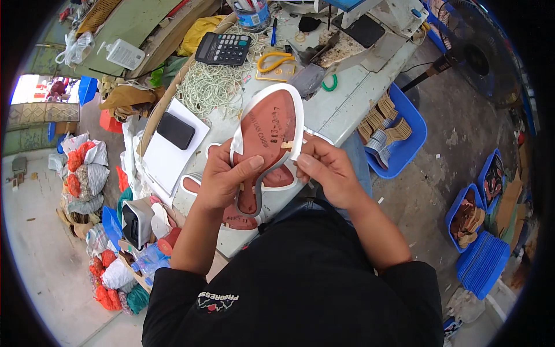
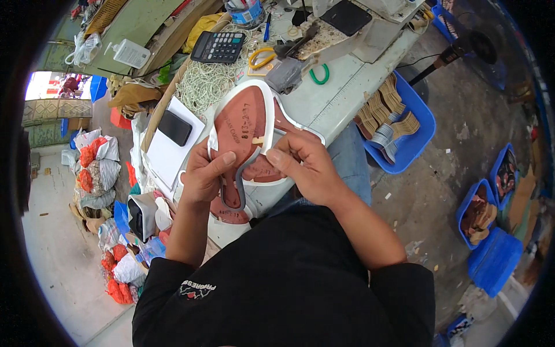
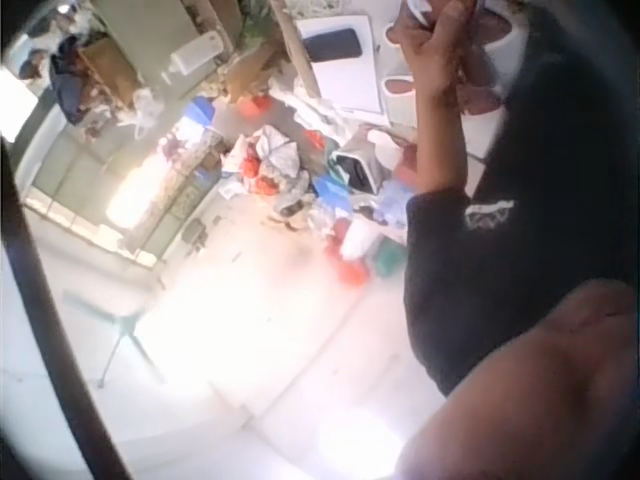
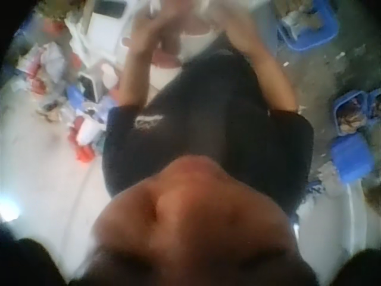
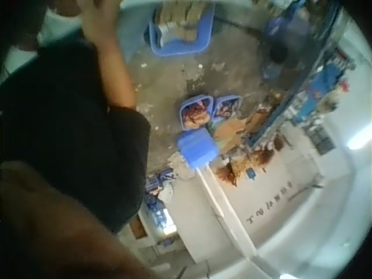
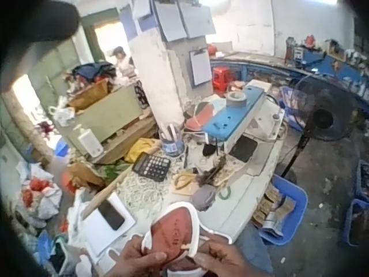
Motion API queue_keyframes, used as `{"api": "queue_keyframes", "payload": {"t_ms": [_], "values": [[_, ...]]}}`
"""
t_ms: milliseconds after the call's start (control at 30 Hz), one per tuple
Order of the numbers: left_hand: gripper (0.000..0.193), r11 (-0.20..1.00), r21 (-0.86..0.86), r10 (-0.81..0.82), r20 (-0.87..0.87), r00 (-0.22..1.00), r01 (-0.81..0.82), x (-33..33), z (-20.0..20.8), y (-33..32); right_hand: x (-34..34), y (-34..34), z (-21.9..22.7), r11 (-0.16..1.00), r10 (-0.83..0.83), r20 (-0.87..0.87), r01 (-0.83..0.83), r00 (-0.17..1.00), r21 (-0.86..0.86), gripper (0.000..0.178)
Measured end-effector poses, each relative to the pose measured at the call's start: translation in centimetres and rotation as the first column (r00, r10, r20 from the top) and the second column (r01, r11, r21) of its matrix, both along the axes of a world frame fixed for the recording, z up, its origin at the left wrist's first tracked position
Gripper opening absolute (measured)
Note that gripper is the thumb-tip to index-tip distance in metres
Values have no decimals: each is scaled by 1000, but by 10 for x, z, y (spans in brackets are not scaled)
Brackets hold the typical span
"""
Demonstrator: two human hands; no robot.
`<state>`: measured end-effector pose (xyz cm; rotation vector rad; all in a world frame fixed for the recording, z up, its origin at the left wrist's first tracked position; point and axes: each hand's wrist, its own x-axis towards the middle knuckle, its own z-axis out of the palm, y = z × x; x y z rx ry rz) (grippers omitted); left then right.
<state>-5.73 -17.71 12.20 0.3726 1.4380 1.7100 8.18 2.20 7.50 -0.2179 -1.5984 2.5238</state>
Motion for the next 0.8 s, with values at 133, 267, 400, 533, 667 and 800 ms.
{"api": "queue_keyframes", "payload": {"t_ms": [133, 267, 400, 533, 667, 800], "values": [[40, 998, 59, -10, 65, 998, 6, 10, 17, 9, 4, 5, 8, 993, -21, -38, 25, 999, 112, 25], [40, 992, 128, -17, 88, 996, 6, 16, 26, 12, 7, 12, 24, 969, -7, -8, 9, 1000, 247, 26], [37, 996, -87, -36, -414, 909, 0, 25, 37, 12, 10, 12, 44, 929, -37, 22, 27, 999, 369, 24], [36, 985, -171, -146, -897, 417, -23, 24, 34, 15, 3, 15, 60, 764, -50, -104, 105, 993, 637, 17], [32, 976, -211, -156, -831, 533, -44, 23, 17, 12, 0, 10, 62, 780, 12, -113, 61, 994, 622, 12], [31, 999, 15, 44, -149, 988, -42, 24, 12, 20, 8, 6, 47, 971, -95, 56, 80, 994, 225, 12]]}}
